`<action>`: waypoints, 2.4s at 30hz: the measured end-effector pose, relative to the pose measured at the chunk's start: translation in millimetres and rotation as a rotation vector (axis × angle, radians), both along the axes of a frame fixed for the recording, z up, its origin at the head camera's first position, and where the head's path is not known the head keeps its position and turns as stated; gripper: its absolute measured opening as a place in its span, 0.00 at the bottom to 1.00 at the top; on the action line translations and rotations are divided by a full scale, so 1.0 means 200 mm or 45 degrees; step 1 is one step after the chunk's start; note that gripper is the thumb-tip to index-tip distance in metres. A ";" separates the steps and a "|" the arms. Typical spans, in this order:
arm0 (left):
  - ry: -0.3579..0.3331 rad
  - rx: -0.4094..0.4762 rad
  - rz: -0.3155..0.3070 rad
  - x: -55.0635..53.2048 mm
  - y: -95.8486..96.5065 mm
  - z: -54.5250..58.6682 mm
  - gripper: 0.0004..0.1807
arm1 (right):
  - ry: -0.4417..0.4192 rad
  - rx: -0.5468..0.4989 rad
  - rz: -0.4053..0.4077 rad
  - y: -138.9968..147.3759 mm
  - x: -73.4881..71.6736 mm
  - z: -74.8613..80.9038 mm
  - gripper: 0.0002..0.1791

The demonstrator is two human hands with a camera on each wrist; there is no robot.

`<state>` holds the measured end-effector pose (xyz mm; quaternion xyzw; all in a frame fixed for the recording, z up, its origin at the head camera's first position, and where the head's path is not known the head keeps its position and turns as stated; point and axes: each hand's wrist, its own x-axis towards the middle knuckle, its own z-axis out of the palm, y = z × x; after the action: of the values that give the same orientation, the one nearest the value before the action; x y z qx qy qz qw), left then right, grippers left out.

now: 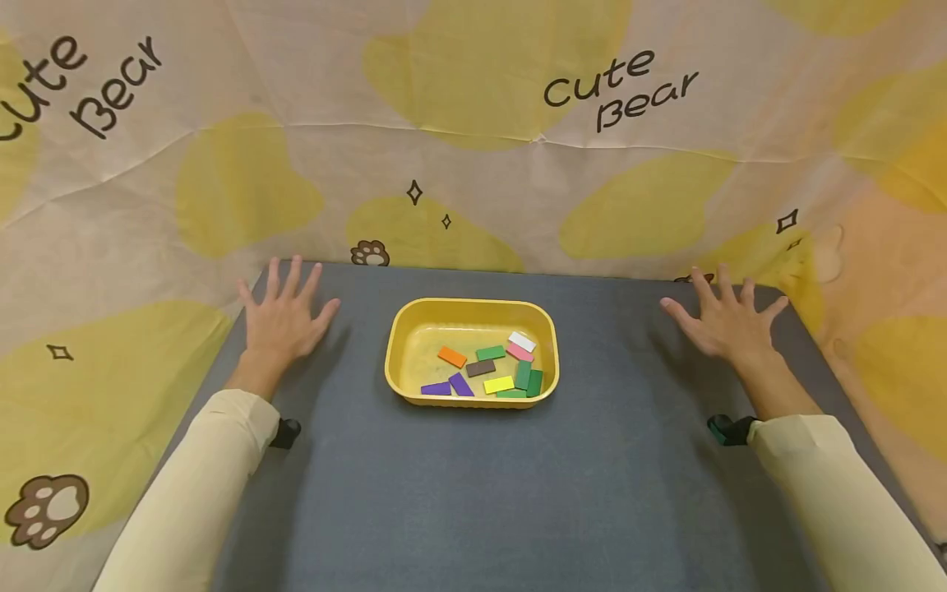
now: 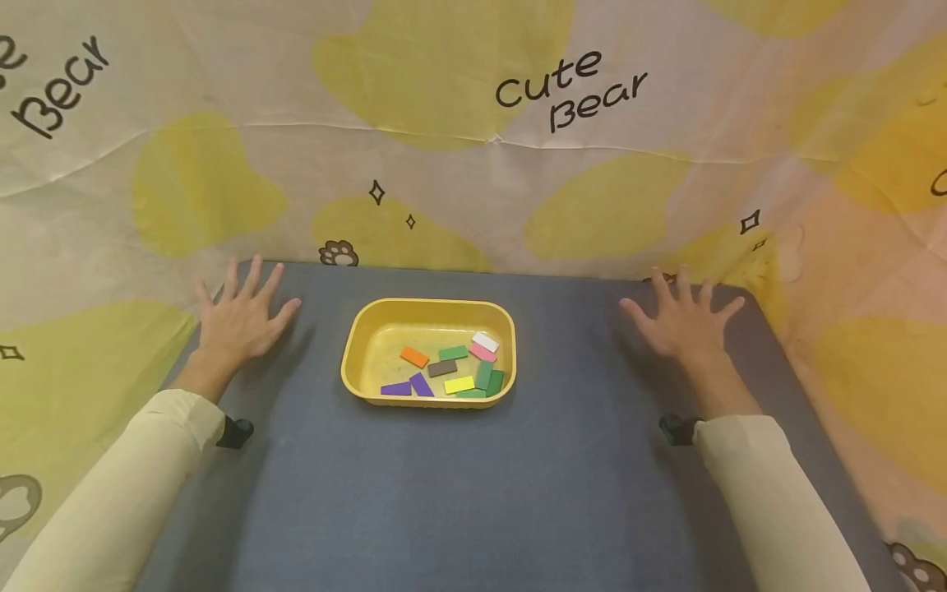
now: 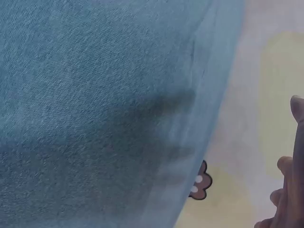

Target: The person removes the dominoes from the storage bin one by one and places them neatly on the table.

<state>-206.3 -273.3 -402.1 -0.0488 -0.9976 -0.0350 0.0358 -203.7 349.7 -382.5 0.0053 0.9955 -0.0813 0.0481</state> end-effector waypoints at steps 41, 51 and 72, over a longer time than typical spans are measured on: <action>-0.117 -0.014 -0.577 0.16 0.37 -0.08 0.42 | -0.033 -0.268 0.644 -0.73 0.02 0.17 0.43; -0.132 0.001 -0.590 0.17 0.39 -0.10 0.43 | -0.170 -0.437 0.793 -0.83 0.01 0.13 0.40; -0.182 -0.003 -0.570 0.18 0.40 -0.08 0.43 | -0.845 -0.176 0.849 -1.11 -0.09 0.16 0.34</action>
<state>-169.8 -193.6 -418.0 -0.2662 -0.9619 -0.0443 -0.0435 -221.1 127.6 -350.1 -0.2920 0.8661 -0.1213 0.3872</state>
